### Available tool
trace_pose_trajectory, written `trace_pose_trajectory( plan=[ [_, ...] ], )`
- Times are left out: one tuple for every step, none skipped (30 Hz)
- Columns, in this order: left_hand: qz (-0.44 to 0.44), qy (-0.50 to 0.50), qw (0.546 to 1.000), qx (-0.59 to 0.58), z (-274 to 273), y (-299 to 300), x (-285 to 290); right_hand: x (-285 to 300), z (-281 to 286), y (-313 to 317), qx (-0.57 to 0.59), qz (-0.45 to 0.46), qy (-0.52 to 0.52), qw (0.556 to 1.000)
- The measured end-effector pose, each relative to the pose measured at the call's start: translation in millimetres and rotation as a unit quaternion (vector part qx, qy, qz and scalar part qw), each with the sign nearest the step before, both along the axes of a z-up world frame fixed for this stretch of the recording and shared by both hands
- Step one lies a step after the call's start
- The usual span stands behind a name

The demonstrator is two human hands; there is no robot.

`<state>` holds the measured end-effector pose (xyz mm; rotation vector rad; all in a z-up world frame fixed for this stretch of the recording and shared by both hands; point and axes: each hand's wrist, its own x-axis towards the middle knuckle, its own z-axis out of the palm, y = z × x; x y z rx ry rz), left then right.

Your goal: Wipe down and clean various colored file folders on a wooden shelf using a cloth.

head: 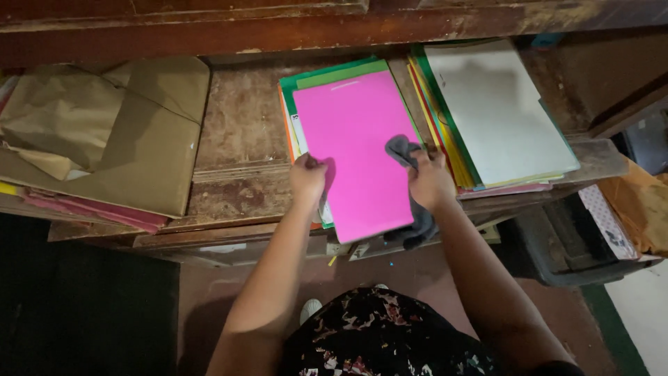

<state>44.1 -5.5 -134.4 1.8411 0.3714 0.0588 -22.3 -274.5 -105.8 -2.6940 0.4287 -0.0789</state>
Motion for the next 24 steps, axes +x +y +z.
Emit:
trace_pose_trajectory(
  plan=[
    [0.009,-0.016,0.998,-0.054,3,2,-3,-6,1,-5,0.005,0.010,0.003,1.000],
    [0.019,-0.032,0.994,-0.107,7,5,-6,-12,2,-9,0.011,0.021,0.006,1.000],
    [0.020,-0.032,0.994,-0.107,9,5,-9,-17,4,-11,0.011,0.022,0.007,1.000],
    [0.017,-0.043,0.992,-0.114,10,4,-12,-24,5,-14,0.004,0.044,0.000,0.999],
    [0.015,-0.055,0.991,-0.120,11,4,-15,-30,6,-16,-0.002,0.066,-0.007,0.998],
    [0.014,-0.053,0.991,-0.121,8,0,-16,-28,1,-23,-0.002,0.066,-0.005,0.998],
    [0.004,-0.052,0.991,-0.123,6,-5,-16,-26,-5,-31,0.018,0.088,-0.029,0.996],
    [-0.007,-0.052,0.991,-0.125,3,-9,-15,-24,-10,-38,0.038,0.110,-0.055,0.992],
    [-0.007,-0.051,0.991,-0.125,-2,-9,-12,-26,-13,-48,0.038,0.109,-0.055,0.992],
    [-0.027,-0.057,0.989,-0.135,-7,-9,-8,-26,-15,-56,0.071,0.132,-0.088,0.985],
    [-0.047,-0.062,0.987,-0.144,-12,-8,-4,-26,-17,-64,0.104,0.154,-0.122,0.975],
    [-0.046,-0.062,0.987,-0.144,-13,-7,-5,-31,-12,-74,0.104,0.155,-0.122,0.975],
    [-0.058,-0.046,0.989,-0.127,-15,-5,-5,-36,-8,-84,0.165,0.164,-0.093,0.968],
    [-0.071,-0.029,0.991,-0.111,-15,-5,-5,-41,-4,-95,0.226,0.172,-0.065,0.957],
    [-0.071,-0.030,0.991,-0.111,-13,-4,-5,-51,34,-90,0.225,0.172,-0.065,0.957],
    [-0.068,-0.040,0.994,-0.075,-11,-5,-5,-60,72,-85,0.287,0.094,-0.003,0.953],
    [-0.065,-0.050,0.996,-0.040,-8,-5,-6,-70,110,-80,0.345,0.014,0.060,0.937],
    [-0.065,-0.049,0.996,-0.040,-4,-6,-6,-73,124,-81,0.345,0.014,0.060,0.937],
    [-0.075,-0.039,0.996,-0.028,1,-6,-6,-76,138,-83,0.337,0.036,0.020,0.940],
    [-0.085,-0.030,0.996,-0.016,6,-6,-5,-79,152,-85,0.329,0.058,-0.022,0.942],
    [-0.086,-0.030,0.996,-0.016,13,-5,-6,-70,149,-78,0.329,0.057,-0.022,0.942],
    [-0.090,-0.005,0.996,0.007,20,-4,-7,-61,147,-71,0.323,0.063,-0.094,0.940],
    [-0.095,0.020,0.995,0.030,28,-3,-7,-53,145,-64,0.316,0.067,-0.165,0.932],
    [-0.096,0.019,0.995,0.030,27,-4,-8,-40,136,-47,0.315,0.066,-0.166,0.932]
  ],
)
